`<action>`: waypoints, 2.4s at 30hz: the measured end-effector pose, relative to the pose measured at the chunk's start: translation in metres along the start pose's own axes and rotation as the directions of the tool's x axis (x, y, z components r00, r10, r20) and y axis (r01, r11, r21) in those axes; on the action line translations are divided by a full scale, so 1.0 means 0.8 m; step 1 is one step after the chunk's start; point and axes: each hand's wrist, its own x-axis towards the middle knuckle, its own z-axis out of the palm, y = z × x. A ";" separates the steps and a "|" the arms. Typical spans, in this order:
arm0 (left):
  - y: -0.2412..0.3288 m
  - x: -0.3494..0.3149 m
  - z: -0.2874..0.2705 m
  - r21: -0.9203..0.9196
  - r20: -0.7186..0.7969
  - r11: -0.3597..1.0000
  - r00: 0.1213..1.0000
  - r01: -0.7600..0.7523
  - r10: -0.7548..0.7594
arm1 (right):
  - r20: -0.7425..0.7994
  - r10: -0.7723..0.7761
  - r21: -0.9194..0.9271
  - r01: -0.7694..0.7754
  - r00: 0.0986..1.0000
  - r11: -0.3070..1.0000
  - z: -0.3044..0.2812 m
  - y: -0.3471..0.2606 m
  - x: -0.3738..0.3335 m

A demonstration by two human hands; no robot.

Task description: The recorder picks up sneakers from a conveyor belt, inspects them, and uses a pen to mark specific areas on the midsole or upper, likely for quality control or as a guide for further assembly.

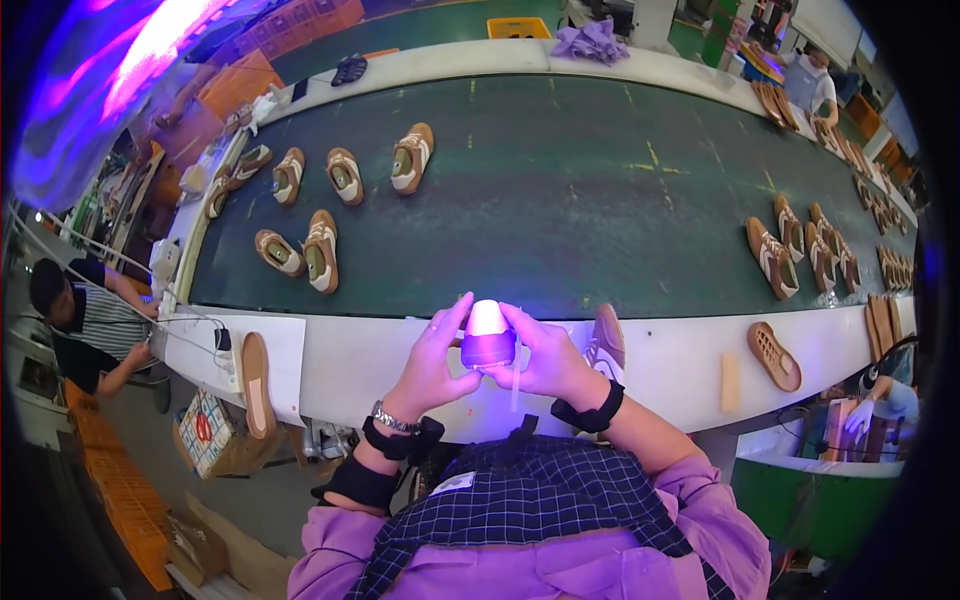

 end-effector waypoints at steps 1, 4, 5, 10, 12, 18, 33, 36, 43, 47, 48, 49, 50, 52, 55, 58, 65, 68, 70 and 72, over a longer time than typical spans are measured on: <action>0.002 0.005 -0.005 0.036 0.039 0.999 0.999 -0.008 0.006 | -0.018 -0.036 -0.017 0.036 0.999 0.999 0.001 -0.001 0.001; 0.004 0.014 -0.009 0.084 0.093 0.996 0.995 -0.026 0.019 | -0.041 -0.085 -0.038 0.083 0.996 0.996 0.001 0.001 0.001; 0.004 0.015 -0.011 0.097 0.104 0.995 0.994 -0.030 0.020 | -0.041 -0.099 -0.037 0.097 0.994 0.995 0.002 0.001 0.002; 0.002 0.018 -0.006 0.051 0.102 0.999 0.995 -0.016 0.011 | -0.054 -0.120 -0.061 0.117 0.991 0.991 0.002 0.001 0.001; 0.002 0.017 -0.004 0.028 0.099 1.000 0.995 -0.010 0.008 | -0.044 -0.114 -0.057 0.112 0.992 0.992 0.002 0.004 -0.002; 0.010 0.017 -0.001 0.043 0.056 0.999 0.998 -0.024 0.022 | -0.057 -0.123 -0.043 0.120 0.991 0.992 -0.001 0.011 0.003; -0.037 -0.012 0.067 -0.011 -0.155 0.998 0.986 -0.057 0.055 | 0.085 0.421 0.750 -0.336 0.903 0.569 0.012 0.017 -0.017; -0.027 -0.006 0.069 0.101 -0.226 0.990 0.967 -0.096 0.116 | -0.136 0.464 0.661 -0.269 0.875 0.700 -0.002 0.020 -0.014; 0.026 -0.008 0.035 0.030 -0.104 0.979 0.974 -0.199 0.202 | 0.117 0.326 0.758 -0.296 0.938 0.582 -0.085 -0.052 -0.004; 0.050 0.005 0.022 0.023 -0.047 0.951 0.949 -0.310 0.310 | 0.123 0.361 0.755 -0.323 0.925 0.570 -0.096 -0.081 -0.004; 0.054 0.007 0.019 0.030 -0.040 0.940 0.939 -0.340 0.341 | 0.078 0.344 0.755 -0.280 0.936 0.592 -0.093 -0.082 -0.005; 0.058 0.008 0.017 0.034 -0.044 0.939 0.938 -0.343 0.344 | 0.078 0.339 0.755 -0.278 0.938 0.594 -0.092 -0.084 -0.005; 0.063 0.009 0.015 0.050 -0.046 0.931 0.930 -0.362 0.364 | 0.069 0.351 0.753 -0.279 0.934 0.595 -0.093 -0.088 -0.006; 0.070 0.011 0.011 0.069 -0.052 0.922 0.921 -0.381 0.385 | 0.033 0.337 0.710 -0.260 0.941 0.655 -0.093 -0.098 -0.003; 0.076 0.013 0.008 0.103 -0.037 0.914 0.916 -0.393 0.398 | 0.000 0.307 0.639 -0.237 0.952 0.732 -0.092 -0.101 -0.004; 0.078 0.012 0.010 0.075 -0.044 0.915 0.915 -0.397 0.401 | -0.093 0.231 0.517 -0.152 0.969 0.843 -0.093 -0.105 0.000; 0.077 0.013 0.013 0.077 -0.058 0.915 0.915 -0.396 0.400 | -0.049 0.292 0.539 -0.221 0.955 0.813 -0.096 -0.106 0.002; 0.079 0.016 0.016 0.075 -0.055 0.914 0.913 -0.400 0.404 | -0.041 0.313 0.521 -0.247 0.949 0.817 -0.098 -0.105 0.001; 0.078 0.017 0.017 0.072 -0.053 0.913 0.912 -0.402 0.406 | -0.088 0.276 0.494 -0.199 0.957 0.847 -0.097 -0.102 0.001; 0.076 0.017 0.018 0.076 -0.054 0.913 0.913 -0.400 0.404 | -0.094 0.266 0.492 -0.188 0.960 0.850 -0.096 -0.099 0.000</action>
